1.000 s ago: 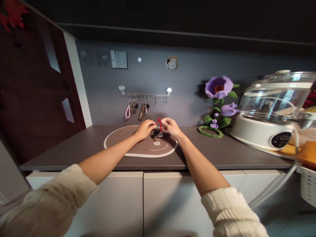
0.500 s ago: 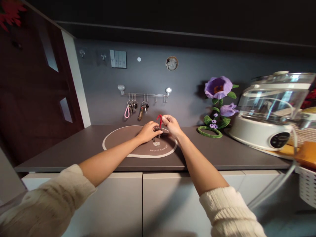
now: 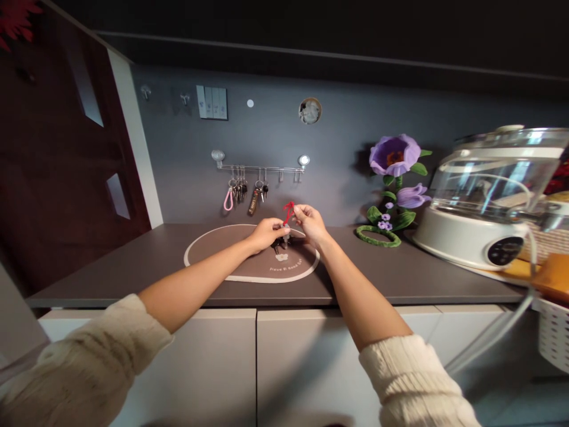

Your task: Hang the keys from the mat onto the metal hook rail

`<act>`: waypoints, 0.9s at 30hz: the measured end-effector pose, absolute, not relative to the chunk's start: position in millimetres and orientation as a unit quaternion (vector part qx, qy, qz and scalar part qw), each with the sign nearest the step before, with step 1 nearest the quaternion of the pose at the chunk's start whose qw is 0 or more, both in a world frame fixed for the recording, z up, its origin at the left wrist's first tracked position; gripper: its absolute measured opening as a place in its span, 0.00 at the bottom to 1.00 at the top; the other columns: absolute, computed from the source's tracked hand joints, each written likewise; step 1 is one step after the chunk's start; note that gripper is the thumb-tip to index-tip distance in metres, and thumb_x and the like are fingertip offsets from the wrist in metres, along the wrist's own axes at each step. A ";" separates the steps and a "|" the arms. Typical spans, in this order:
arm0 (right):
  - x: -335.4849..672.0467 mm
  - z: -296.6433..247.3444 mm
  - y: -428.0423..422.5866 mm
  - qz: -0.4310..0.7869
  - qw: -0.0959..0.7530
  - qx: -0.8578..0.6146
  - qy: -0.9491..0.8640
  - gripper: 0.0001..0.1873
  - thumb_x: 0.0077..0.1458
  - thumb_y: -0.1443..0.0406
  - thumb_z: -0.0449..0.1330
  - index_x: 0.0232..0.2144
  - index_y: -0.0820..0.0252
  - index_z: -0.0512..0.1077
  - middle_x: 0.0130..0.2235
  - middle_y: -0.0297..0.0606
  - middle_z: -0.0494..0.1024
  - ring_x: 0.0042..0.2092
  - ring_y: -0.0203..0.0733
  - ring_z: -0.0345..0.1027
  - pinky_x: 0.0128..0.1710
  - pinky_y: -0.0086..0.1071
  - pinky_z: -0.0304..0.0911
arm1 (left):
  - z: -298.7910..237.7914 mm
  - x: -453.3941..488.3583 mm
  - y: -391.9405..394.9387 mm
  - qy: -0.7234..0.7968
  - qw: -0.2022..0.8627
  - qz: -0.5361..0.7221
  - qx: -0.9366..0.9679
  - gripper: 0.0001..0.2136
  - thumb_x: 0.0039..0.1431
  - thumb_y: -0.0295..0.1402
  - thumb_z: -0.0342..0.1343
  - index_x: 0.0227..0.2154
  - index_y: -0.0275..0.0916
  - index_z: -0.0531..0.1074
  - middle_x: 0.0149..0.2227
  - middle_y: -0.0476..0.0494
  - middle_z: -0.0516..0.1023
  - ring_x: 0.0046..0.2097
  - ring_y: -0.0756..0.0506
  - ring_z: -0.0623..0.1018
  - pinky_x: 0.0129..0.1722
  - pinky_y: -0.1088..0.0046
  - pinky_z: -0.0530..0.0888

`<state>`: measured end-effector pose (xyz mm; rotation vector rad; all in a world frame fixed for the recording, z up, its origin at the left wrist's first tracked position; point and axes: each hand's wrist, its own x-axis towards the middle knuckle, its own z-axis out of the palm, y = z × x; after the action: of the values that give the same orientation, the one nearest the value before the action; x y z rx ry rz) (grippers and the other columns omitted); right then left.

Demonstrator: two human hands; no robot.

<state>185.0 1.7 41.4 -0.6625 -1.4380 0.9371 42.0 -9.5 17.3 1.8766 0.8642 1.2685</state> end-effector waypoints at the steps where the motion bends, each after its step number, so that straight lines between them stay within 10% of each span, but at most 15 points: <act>1: 185.6 40.5 2.3 0.402 0.604 -0.301 -0.619 0.16 0.40 0.55 0.63 0.25 0.62 0.68 0.23 0.31 0.68 0.24 0.28 0.59 0.24 0.24 0.54 | 17.4 42.0 -8.9 0.324 0.394 0.494 0.704 0.06 0.47 0.30 0.56 0.26 0.32 0.70 0.23 0.50 0.71 0.26 0.53 0.68 0.30 0.76 0.64; 11: 180.2 36.2 -2.9 0.328 0.578 -0.411 -0.624 0.13 0.42 0.61 0.61 0.31 0.60 0.65 0.29 0.32 0.68 0.27 0.31 0.61 0.25 0.26 0.57 | 24.9 38.1 -10.6 0.275 0.591 0.548 0.524 0.02 0.53 0.24 0.53 0.28 0.32 0.70 0.26 0.46 0.74 0.29 0.53 0.74 0.39 0.69 0.70; 27: 177.8 34.3 -11.0 0.139 0.517 -0.383 -0.753 0.11 0.45 0.57 0.58 0.27 0.60 0.72 0.33 0.37 0.69 0.35 0.37 0.63 0.40 0.33 0.58 | 23.9 35.5 -6.3 0.251 0.617 0.569 0.482 0.02 0.53 0.24 0.52 0.29 0.32 0.70 0.27 0.45 0.75 0.30 0.53 0.75 0.45 0.64 0.70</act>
<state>177.8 -11.0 34.3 -0.9185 -1.8084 0.3349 35.5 -6.3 23.9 1.1091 0.5783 1.3104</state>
